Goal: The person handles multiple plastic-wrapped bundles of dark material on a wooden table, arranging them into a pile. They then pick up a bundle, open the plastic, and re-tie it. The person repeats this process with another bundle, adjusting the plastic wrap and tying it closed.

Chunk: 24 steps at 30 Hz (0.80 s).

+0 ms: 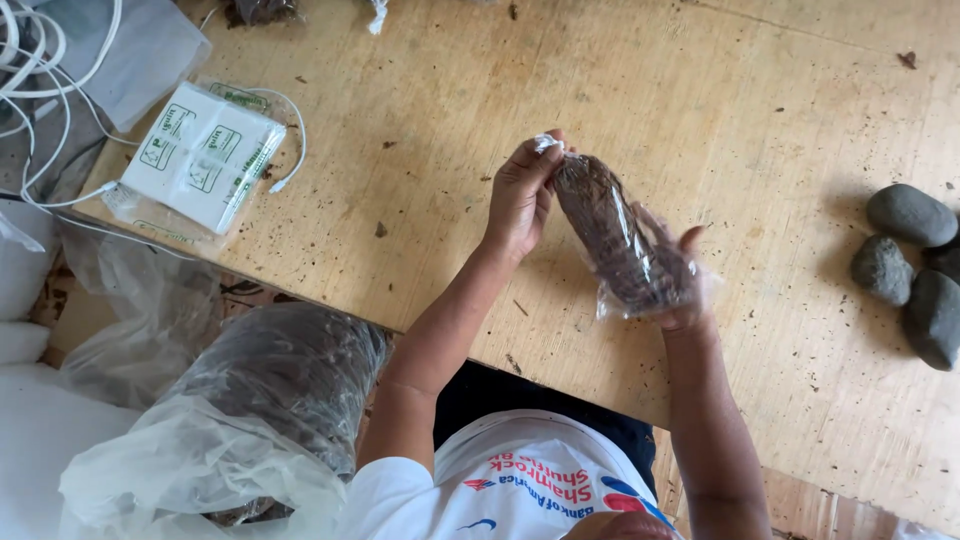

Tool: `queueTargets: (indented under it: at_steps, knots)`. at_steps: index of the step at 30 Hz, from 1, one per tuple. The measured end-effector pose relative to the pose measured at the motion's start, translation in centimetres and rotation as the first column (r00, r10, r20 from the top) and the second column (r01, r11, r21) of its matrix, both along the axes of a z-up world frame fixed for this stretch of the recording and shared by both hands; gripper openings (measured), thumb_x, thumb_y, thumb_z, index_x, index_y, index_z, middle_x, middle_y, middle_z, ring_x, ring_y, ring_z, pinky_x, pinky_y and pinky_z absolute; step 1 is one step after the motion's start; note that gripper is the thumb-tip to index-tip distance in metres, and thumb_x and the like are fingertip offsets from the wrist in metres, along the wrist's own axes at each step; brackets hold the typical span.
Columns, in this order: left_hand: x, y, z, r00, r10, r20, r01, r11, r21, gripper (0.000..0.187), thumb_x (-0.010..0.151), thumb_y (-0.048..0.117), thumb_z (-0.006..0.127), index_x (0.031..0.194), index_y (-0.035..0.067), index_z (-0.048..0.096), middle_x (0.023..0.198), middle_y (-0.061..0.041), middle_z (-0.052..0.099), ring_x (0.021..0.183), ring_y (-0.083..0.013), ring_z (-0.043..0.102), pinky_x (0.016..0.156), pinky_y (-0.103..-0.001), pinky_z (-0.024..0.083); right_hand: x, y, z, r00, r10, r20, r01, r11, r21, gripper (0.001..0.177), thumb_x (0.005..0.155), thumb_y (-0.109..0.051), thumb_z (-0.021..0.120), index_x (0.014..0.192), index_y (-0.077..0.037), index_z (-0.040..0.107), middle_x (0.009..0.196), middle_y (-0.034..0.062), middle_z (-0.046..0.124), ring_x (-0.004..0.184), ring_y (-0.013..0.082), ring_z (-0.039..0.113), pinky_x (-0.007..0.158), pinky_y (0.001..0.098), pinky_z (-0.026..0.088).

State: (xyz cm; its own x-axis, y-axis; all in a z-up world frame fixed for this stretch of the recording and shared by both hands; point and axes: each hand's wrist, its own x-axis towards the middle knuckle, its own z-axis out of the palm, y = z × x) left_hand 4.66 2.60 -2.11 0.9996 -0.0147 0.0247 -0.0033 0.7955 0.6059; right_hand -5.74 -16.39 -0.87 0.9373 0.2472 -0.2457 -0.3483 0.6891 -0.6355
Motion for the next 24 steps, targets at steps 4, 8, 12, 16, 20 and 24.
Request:
queueTargets:
  at_steps: [4,8,12,16,20,24]
  knots:
    - [-0.1,0.7,1.7,0.991,0.132,-0.016,-0.131,0.990,0.057,0.019,0.093,0.003,0.076,0.112,0.003,0.073,0.094,-0.003,0.074,0.093,-0.0150,0.075,0.087,-0.024,0.062,-0.4,-1.3,-0.1,0.983,-0.053,0.179,0.068,0.995,-0.077,0.106,0.082,-0.088,0.031,0.158,-0.014,0.031,0.163,0.0357,0.016,0.143,0.0575,0.032,0.112,0.0744,0.030]
    - [-0.3,1.1,3.1,0.976,0.216,0.023,-0.217,0.970,0.114,0.018,0.092,0.002,0.078,0.109,0.002,0.073,0.090,-0.001,0.068,0.088,-0.0101,0.071,0.080,-0.020,0.060,-0.4,-1.8,-0.5,0.958,-0.214,0.189,0.208,0.977,0.054,0.119,0.064,-0.086,0.059,0.153,-0.009,0.036,0.155,0.0312,0.039,0.134,0.0535,0.046,0.107,0.0717,0.042]
    - [-0.3,1.3,3.6,0.970,0.244,0.019,-0.245,0.961,0.126,0.018,0.091,0.003,0.079,0.108,0.002,0.072,0.088,-0.001,0.068,0.087,-0.0112,0.072,0.081,-0.020,0.062,-0.2,-3.4,-2.1,0.909,-0.188,0.373,0.155,0.981,0.117,0.102,0.072,-0.018,0.084,0.157,-0.007,0.030,0.150,0.0292,0.049,0.124,0.0505,0.059,0.083,0.0598,0.063]
    - [-0.2,1.6,3.5,0.974,0.227,0.012,-0.227,0.966,0.121,0.013,0.094,0.013,0.078,0.104,0.007,0.072,0.086,-0.001,0.070,0.082,-0.0098,0.072,0.080,-0.021,0.061,0.5,-3.8,-5.2,0.902,-0.380,0.203,0.396,0.917,-0.043,0.036,0.089,0.011,0.067,0.121,-0.005,0.064,0.111,0.0184,0.074,0.086,0.0346,0.077,0.070,0.0517,0.068]
    - [0.0,1.9,3.5,0.963,0.260,0.062,-0.268,0.930,0.254,0.013,0.094,0.017,0.077,0.103,0.009,0.071,0.084,-0.003,0.071,0.082,-0.0087,0.072,0.080,-0.022,0.060,1.0,-3.9,-5.1,0.871,-0.457,0.178,0.483,0.863,-0.150,0.023,0.093,0.011,0.068,0.104,-0.007,0.062,0.097,0.0091,0.073,0.080,0.0240,0.077,0.064,0.0375,0.067]
    - [0.1,1.9,3.3,0.954,0.279,0.114,-0.300,0.907,0.295,0.014,0.095,0.016,0.077,0.105,0.007,0.072,0.083,-0.006,0.070,0.082,-0.0097,0.070,0.081,-0.024,0.059,0.9,-3.7,-4.7,0.871,-0.473,0.135,0.490,0.854,-0.175,0.024,0.093,0.011,0.068,0.107,-0.008,0.063,0.096,0.0062,0.072,0.079,0.0206,0.077,0.066,0.0357,0.068]
